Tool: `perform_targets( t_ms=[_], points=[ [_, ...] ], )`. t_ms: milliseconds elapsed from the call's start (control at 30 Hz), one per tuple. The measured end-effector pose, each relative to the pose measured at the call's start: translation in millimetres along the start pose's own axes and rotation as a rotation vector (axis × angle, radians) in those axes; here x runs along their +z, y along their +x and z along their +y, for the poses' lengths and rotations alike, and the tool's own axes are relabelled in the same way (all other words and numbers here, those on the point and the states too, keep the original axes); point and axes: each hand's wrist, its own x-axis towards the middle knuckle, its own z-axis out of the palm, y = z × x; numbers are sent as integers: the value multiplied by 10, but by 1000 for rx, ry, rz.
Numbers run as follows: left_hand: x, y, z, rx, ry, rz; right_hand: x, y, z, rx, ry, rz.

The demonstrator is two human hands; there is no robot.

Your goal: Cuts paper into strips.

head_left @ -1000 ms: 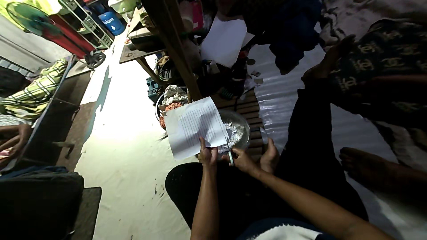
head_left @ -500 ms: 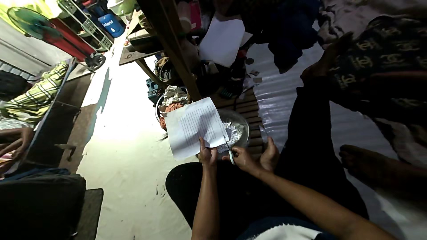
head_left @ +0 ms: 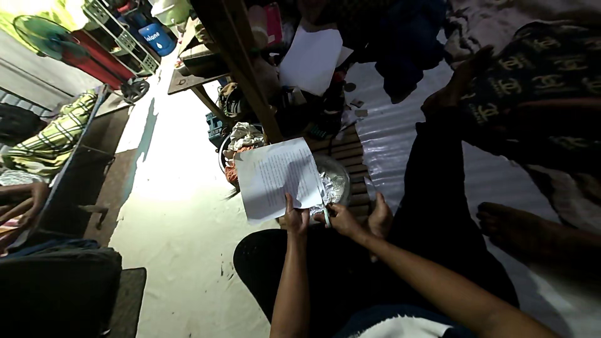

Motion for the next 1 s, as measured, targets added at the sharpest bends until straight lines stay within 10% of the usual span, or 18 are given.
perform_targets(
  t_ms=[1000],
  points=[
    [59,13,47,76,-45,61,-49,-6,51,-51,-66,-82]
  ],
)
